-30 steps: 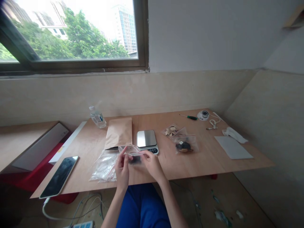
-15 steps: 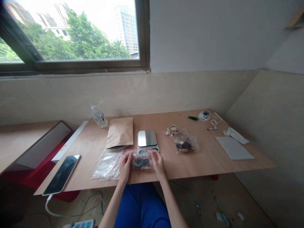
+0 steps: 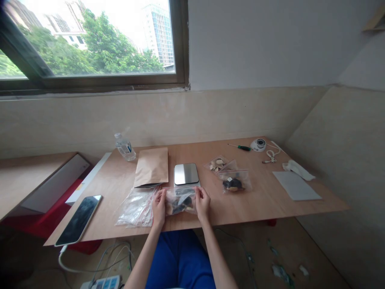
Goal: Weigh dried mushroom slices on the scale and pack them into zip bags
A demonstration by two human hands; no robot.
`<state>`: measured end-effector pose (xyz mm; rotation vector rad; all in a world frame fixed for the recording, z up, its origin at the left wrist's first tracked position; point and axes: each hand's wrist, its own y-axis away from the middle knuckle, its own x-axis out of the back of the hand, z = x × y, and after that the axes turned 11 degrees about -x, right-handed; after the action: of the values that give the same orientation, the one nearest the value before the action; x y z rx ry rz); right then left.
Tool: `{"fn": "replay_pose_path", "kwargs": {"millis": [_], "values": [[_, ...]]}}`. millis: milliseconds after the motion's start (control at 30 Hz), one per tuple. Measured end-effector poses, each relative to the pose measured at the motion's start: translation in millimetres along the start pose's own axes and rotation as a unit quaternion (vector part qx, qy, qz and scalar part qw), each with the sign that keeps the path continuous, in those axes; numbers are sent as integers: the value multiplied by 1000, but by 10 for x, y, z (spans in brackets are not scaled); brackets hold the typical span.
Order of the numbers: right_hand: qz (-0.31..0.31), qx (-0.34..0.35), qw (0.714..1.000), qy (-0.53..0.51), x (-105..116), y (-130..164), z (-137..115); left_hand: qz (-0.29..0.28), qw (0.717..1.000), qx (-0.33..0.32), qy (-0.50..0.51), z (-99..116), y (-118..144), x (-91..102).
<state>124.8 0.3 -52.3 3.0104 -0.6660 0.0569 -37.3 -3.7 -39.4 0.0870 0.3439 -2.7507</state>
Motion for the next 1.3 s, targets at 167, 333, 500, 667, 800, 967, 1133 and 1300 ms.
{"fn": "replay_pose_path", "kwargs": {"millis": [167,333,500,667,800,967,1133,1300], "values": [[10,9,1000,26,53,-124,42,-11,1000,6,9,1,7,11],[-24,14,998,48,106,-112,29,-9,1000,2,16,-24,24,19],[-10,31,998,49,94,-99,44,17,999,13,42,-17,34,20],[20,51,998,39,80,-117,95,32,999,5,37,9,40,12],[27,53,997,41,83,-116,98,32,999,-3,23,9,40,10],[32,52,997,46,90,-108,79,24,1000,0,11,7,37,19],[30,49,997,44,92,-94,59,16,999,-20,-20,14,46,22],[26,36,999,19,93,-88,57,18,999,-35,-21,12,44,21]]}}
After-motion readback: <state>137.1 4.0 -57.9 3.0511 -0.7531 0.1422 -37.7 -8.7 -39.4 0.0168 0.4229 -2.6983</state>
